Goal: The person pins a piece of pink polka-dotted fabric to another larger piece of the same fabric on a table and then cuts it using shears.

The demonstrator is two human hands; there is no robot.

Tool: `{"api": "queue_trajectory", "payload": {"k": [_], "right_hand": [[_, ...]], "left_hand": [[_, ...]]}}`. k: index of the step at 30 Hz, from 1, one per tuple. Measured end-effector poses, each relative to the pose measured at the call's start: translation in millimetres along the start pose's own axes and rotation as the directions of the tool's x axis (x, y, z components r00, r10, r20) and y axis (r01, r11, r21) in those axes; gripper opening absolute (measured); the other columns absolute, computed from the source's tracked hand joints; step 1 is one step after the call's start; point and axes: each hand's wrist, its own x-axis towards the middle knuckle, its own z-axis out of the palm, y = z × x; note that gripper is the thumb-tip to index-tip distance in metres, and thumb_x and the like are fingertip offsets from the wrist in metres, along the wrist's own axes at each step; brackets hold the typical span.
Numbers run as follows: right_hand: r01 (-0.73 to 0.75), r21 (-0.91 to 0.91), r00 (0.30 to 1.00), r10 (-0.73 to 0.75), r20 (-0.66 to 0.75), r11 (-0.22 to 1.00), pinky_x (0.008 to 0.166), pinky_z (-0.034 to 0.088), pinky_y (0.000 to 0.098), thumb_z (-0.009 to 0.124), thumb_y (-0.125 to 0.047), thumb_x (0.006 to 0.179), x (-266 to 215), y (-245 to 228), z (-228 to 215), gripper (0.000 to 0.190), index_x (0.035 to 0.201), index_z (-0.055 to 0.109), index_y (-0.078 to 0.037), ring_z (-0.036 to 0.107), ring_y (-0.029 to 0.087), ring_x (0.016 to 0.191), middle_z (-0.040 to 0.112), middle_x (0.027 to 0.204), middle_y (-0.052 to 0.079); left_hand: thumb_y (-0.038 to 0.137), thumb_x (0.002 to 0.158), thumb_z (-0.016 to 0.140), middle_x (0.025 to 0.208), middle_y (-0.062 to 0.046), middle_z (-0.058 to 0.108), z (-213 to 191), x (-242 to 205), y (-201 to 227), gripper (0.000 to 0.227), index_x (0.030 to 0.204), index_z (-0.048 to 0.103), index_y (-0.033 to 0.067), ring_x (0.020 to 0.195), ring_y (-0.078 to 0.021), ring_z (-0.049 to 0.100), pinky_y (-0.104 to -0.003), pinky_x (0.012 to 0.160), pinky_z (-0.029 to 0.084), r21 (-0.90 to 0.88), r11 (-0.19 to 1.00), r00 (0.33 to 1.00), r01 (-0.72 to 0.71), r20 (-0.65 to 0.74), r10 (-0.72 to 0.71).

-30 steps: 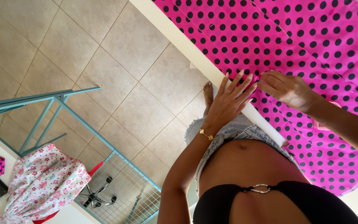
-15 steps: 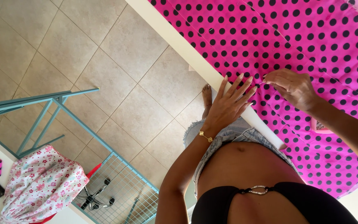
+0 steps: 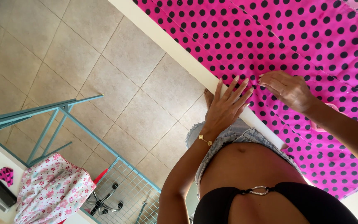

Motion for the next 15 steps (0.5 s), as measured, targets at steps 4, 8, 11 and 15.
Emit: {"api": "queue_trajectory", "payload": {"k": [4, 8, 11, 15], "right_hand": [[-0.077, 0.064, 0.997, 0.077, 0.013, 0.995, 0.072, 0.071, 0.0292, 0.081, -0.002, 0.106, 4.5, -0.8, -2.8, 0.019, 0.122, 0.072, 0.002, 0.083, 0.029, 0.1, 0.081, 0.111, 0.017], [-0.311, 0.516, 0.94, 0.339, 0.041, 0.798, 0.093, 0.071, 0.0301, 0.059, 0.029, 0.111, 11.7, -7.0, -17.4, 0.021, 0.127, 0.063, 0.015, 0.08, 0.034, 0.107, 0.075, 0.112, 0.029], [-0.431, 0.447, 0.809, 0.555, -0.193, 0.784, 0.096, 0.071, 0.039, 0.065, 0.03, 0.119, 10.7, -26.8, -73.6, 0.011, 0.124, 0.065, 0.02, 0.08, 0.037, 0.107, 0.074, 0.117, 0.034], [-0.514, 0.066, 0.798, 0.505, -0.329, 0.855, 0.1, 0.066, 0.0469, 0.082, 0.038, 0.117, -88.6, -22.6, -123.6, 0.023, 0.124, 0.075, 0.017, 0.077, 0.039, 0.105, 0.078, 0.116, 0.031]], "left_hand": [[0.038, 0.118, 0.07, 0.177, -0.005, 0.035, 4.1, -6.0, -3.1, 0.056, 0.168, 0.047, 0.0245, 0.167, -0.0317, 0.033, -0.066, 0.137, 0.03, -0.054, 0.998, 0.998, 0.01, -0.065, -0.014], [0.035, 0.118, 0.067, 0.176, -0.006, 0.039, 14.3, -7.5, -2.1, 0.054, 0.166, 0.048, 0.0195, 0.167, -0.0324, 0.029, -0.071, 0.138, 0.021, -0.163, 0.987, 0.994, -0.011, -0.112, -0.007], [0.044, 0.123, 0.053, 0.179, -0.006, 0.03, -9.3, 10.8, 3.4, 0.058, 0.172, 0.037, 0.0186, 0.169, -0.0295, 0.024, -0.06, 0.14, 0.022, -0.072, 0.996, 0.998, -0.06, -0.029, 0.058], [0.07, 0.119, 0.024, 0.184, -0.004, 0.007, -4.2, 35.1, 10.9, 0.078, 0.177, 0.013, 0.0191, 0.17, -0.0263, 0.005, -0.056, 0.14, 0.006, 0.009, 0.988, 0.954, -0.157, 0.261, 0.149]]}}
